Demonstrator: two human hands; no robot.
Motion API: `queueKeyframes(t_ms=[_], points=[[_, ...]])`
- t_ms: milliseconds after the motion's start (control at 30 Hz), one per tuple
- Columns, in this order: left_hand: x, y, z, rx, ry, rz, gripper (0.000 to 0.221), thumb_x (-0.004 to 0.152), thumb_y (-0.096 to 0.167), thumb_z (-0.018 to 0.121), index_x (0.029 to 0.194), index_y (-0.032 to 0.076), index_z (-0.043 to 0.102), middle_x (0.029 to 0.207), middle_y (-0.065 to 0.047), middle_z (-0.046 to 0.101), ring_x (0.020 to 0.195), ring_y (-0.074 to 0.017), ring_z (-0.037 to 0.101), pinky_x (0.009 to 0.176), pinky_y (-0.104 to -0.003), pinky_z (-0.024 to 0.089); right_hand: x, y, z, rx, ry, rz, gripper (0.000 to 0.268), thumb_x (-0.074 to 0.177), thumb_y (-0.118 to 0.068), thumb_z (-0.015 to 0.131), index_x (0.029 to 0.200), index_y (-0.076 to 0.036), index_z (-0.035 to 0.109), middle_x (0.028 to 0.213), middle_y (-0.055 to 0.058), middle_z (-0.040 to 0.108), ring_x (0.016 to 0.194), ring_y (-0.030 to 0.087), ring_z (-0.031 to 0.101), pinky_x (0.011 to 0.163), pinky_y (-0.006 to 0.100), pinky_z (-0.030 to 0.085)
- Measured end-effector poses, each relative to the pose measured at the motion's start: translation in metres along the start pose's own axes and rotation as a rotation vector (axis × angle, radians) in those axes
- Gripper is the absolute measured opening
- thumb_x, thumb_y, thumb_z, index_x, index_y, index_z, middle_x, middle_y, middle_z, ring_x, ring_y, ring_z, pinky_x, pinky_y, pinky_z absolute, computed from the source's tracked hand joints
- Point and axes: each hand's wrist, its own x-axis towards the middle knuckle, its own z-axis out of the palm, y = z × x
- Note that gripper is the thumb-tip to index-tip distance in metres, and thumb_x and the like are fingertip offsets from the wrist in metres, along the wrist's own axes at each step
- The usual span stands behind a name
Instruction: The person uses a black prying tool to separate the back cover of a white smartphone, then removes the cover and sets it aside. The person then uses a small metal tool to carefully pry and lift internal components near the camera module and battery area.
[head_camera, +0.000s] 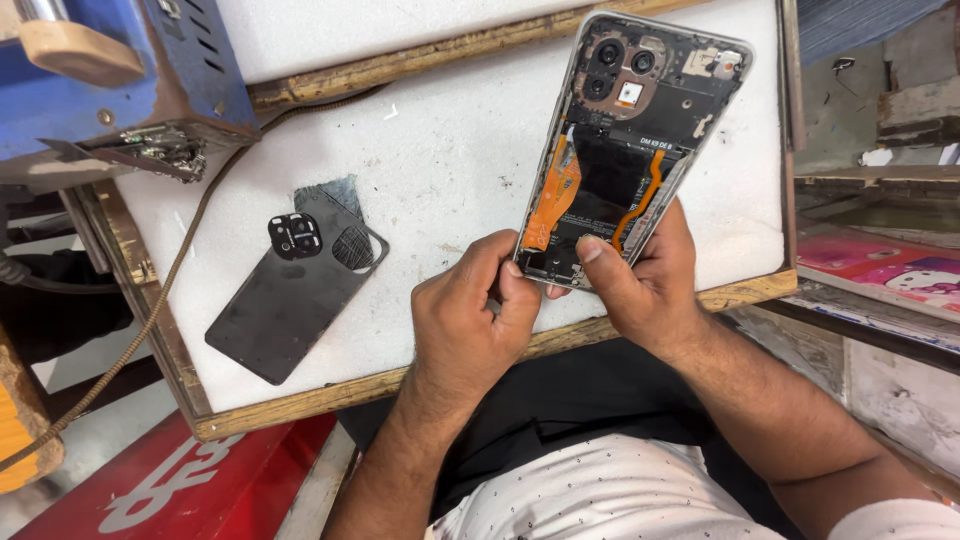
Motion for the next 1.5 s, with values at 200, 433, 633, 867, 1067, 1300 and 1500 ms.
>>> queueKeyframes(t_ms=[200,433,633,867,1067,1300,1500], points=[[0.0,-0.003,0.002,0.131,0.012,-0.024,0.011,0.103,0.006,0.061,0.112,0.002,0.066,0.069,-0.004,0.069,0.056,-0.0103,0.069,0.047,-0.026,0.053,-0.002,0.005,0.001,-0.069,0.002,0.0,0.035,0.11,-0.006,0.048,0.141,0.002,0.033,0.115,0.022,0.066,0.095,0.02,0.075,0.077,0.034,0.071],[0.0,0.0,-0.001,0.075,0.0,0.072,0.015,0.105,0.005,0.055,0.118,0.0,0.062,0.082,-0.005,0.072,0.072,-0.0112,0.074,0.058,-0.024,0.06,-0.002,0.002,0.0,-0.061,0.03,0.021,0.037,0.109,-0.005,0.048,0.141,0.003,0.031,0.119,0.022,0.064,0.099,0.02,0.074,0.08,0.034,0.071],[-0.001,-0.002,0.003,0.096,-0.011,-0.072,0.011,0.103,0.006,0.061,0.111,0.001,0.067,0.068,-0.003,0.069,0.055,-0.0099,0.069,0.046,-0.025,0.053,-0.003,0.006,-0.001,-0.078,0.004,-0.009,0.032,0.11,-0.006,0.048,0.138,0.002,0.034,0.114,0.019,0.068,0.095,0.018,0.076,0.076,0.032,0.072],[-0.001,0.001,0.001,0.068,-0.027,0.011,0.016,0.103,0.005,0.057,0.117,-0.001,0.064,0.074,-0.004,0.07,0.064,-0.0105,0.072,0.052,-0.023,0.056,-0.007,0.005,-0.003,-0.088,0.03,-0.005,0.032,0.111,-0.005,0.047,0.138,0.004,0.034,0.115,0.02,0.067,0.097,0.019,0.075,0.08,0.034,0.071],[0.0,0.003,0.002,0.097,-0.007,-0.054,0.013,0.105,0.007,0.058,0.112,0.0,0.067,0.07,-0.004,0.07,0.059,-0.0107,0.07,0.049,-0.025,0.054,-0.003,0.001,-0.001,-0.012,0.005,0.022,0.032,0.109,-0.003,0.048,0.137,0.006,0.036,0.116,0.022,0.067,0.096,0.02,0.075,0.076,0.034,0.072],[-0.001,0.005,0.002,0.058,-0.008,-0.03,0.014,0.104,0.006,0.058,0.113,0.0,0.066,0.074,-0.005,0.071,0.063,-0.0112,0.073,0.052,-0.024,0.056,-0.003,0.001,-0.002,0.045,0.012,0.032,0.035,0.108,-0.004,0.048,0.138,0.005,0.033,0.116,0.021,0.066,0.094,0.019,0.075,0.074,0.033,0.071],[-0.007,0.02,-0.01,-0.025,-0.034,-0.061,0.024,0.1,0.004,0.056,0.122,-0.001,0.066,0.085,-0.009,0.074,0.071,-0.0133,0.073,0.06,-0.026,0.058,-0.006,0.003,-0.005,0.194,-0.033,0.063,0.037,0.109,-0.008,0.049,0.141,0.005,0.033,0.113,0.02,0.066,0.089,0.017,0.073,0.074,0.033,0.07]])
